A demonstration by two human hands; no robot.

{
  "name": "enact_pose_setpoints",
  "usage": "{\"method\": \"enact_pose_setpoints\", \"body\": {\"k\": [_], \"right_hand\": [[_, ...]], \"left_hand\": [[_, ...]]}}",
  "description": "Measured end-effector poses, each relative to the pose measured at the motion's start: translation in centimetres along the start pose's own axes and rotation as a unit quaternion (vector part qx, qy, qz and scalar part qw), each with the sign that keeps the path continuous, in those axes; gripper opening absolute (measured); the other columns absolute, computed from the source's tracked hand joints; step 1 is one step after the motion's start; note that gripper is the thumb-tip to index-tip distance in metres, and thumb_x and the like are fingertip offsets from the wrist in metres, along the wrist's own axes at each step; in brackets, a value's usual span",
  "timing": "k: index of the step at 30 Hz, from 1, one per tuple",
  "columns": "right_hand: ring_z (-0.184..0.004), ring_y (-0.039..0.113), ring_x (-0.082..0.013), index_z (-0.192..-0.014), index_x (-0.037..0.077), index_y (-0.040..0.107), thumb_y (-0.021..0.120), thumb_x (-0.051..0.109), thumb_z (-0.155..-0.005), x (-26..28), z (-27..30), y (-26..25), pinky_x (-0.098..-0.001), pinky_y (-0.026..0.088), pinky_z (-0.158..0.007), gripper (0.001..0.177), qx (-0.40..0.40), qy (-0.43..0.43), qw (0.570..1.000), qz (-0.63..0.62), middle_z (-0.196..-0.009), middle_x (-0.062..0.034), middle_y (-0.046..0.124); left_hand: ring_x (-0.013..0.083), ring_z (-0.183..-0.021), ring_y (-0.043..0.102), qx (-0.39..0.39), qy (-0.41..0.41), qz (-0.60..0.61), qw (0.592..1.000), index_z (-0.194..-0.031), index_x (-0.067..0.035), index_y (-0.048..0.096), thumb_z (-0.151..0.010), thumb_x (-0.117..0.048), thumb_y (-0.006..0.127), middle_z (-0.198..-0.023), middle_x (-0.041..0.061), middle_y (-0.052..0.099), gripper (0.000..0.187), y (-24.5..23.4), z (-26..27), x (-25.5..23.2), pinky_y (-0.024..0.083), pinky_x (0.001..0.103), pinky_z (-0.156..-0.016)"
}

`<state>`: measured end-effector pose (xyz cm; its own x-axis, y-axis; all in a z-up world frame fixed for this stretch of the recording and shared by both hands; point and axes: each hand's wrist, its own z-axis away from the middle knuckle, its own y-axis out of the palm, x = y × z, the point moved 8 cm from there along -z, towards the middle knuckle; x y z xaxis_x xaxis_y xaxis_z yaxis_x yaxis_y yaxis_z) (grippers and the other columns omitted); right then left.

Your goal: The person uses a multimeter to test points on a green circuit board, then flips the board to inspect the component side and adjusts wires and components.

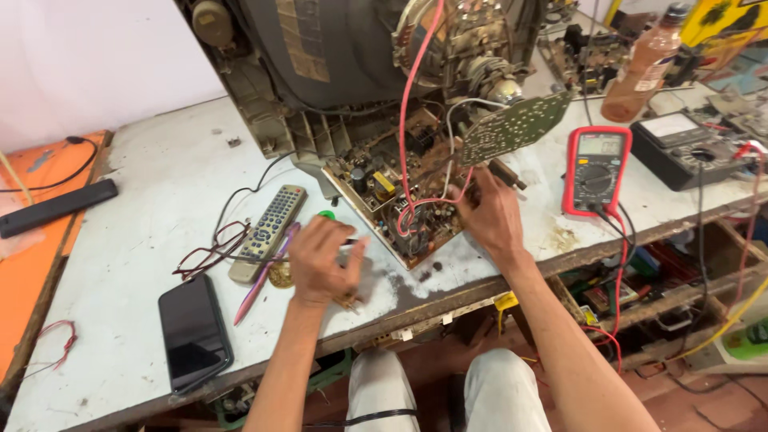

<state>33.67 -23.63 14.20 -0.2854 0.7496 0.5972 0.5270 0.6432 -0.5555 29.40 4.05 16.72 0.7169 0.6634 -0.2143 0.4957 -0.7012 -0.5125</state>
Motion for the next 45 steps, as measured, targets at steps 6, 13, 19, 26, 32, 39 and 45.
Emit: {"method": "enact_pose_setpoints", "body": {"k": [6, 13, 19, 26, 32, 39, 45], "right_hand": [[-0.061, 0.063, -0.0289, -0.111, 0.000, 0.067, 0.076, 0.020, -0.094, -0.1, 0.3, -0.2, -0.0422, 0.049, -0.054, 0.028, -0.032, -0.041, 0.999, 0.009, -0.080, -0.0163, 0.068], [-0.081, 0.070, -0.0336, -0.107, 0.001, 0.071, 0.075, 0.015, -0.089, 2.2, 1.2, -1.9, -0.0425, 0.055, -0.068, 0.023, -0.099, -0.139, 0.985, 0.007, -0.094, -0.0182, 0.073], [-0.064, 0.071, -0.0239, -0.103, 0.001, 0.070, 0.075, 0.015, -0.088, 2.2, 1.8, -1.1, -0.0357, 0.057, -0.056, 0.021, -0.102, -0.170, 0.980, 0.012, -0.082, -0.0143, 0.074], [-0.064, 0.068, -0.0197, -0.106, 0.002, 0.070, 0.071, 0.017, -0.090, 2.7, 1.7, -1.0, -0.0349, 0.055, -0.056, 0.022, -0.094, -0.170, 0.981, 0.004, -0.086, -0.0126, 0.075], [-0.065, 0.063, -0.0214, -0.091, 0.013, 0.077, 0.078, 0.021, -0.093, 2.3, 1.6, -4.1, -0.0388, 0.050, -0.063, 0.009, -0.201, -0.074, 0.975, 0.058, -0.076, -0.0053, 0.074], [-0.084, 0.065, -0.0400, -0.106, 0.003, 0.076, 0.074, 0.009, -0.085, -1.6, 0.9, -3.1, -0.0495, 0.050, -0.074, 0.022, -0.174, 0.059, 0.977, 0.110, -0.089, -0.0198, 0.070], [-0.084, 0.064, -0.0396, -0.113, 0.004, 0.076, 0.068, 0.001, -0.089, -3.5, 1.6, -2.3, -0.0486, 0.049, -0.076, 0.025, -0.184, 0.079, 0.978, 0.055, -0.090, -0.0219, 0.067]], "left_hand": [[0.0309, -0.083, 0.061, 0.029, 0.003, -0.021, 0.999, -0.097, 0.001, 0.066, -0.067, -0.053, 0.086, -0.089, 0.013, 0.066, 0.065, 0.4, -1.2, -6.7, 0.049, 0.043, -0.074], [0.0387, -0.089, 0.062, 0.105, -0.159, -0.002, 0.982, -0.111, -0.004, 0.066, -0.064, -0.032, 0.092, -0.096, 0.015, 0.069, 0.060, 2.5, -2.2, -6.9, 0.048, 0.049, -0.079], [0.0405, -0.103, 0.062, 0.113, -0.149, 0.047, 0.981, -0.118, -0.001, 0.063, -0.063, -0.026, 0.091, -0.113, 0.018, 0.066, 0.067, 1.9, -1.2, -5.0, 0.049, 0.048, -0.089], [0.0417, -0.109, 0.060, 0.117, -0.162, 0.037, 0.979, -0.121, 0.000, 0.060, -0.063, -0.022, 0.092, -0.114, 0.020, 0.065, 0.069, 2.7, -1.2, -4.6, 0.048, 0.048, -0.095], [0.0417, -0.097, 0.061, 0.102, -0.184, 0.002, 0.978, -0.107, 0.000, 0.061, -0.061, -0.032, 0.096, -0.099, 0.019, 0.063, 0.067, 2.7, -1.7, -5.8, 0.049, 0.050, -0.086], [0.0406, -0.095, 0.064, 0.074, -0.181, 0.025, 0.980, -0.106, -0.001, 0.066, -0.068, -0.018, 0.086, -0.101, 0.018, 0.066, 0.046, 2.7, -2.0, -6.0, 0.053, 0.047, -0.081], [0.0406, -0.101, 0.064, 0.065, -0.144, 0.053, 0.986, -0.114, -0.001, 0.064, -0.072, -0.017, 0.085, -0.108, 0.019, 0.067, 0.050, 2.4, -1.9, -5.8, 0.053, 0.046, -0.087]]}}
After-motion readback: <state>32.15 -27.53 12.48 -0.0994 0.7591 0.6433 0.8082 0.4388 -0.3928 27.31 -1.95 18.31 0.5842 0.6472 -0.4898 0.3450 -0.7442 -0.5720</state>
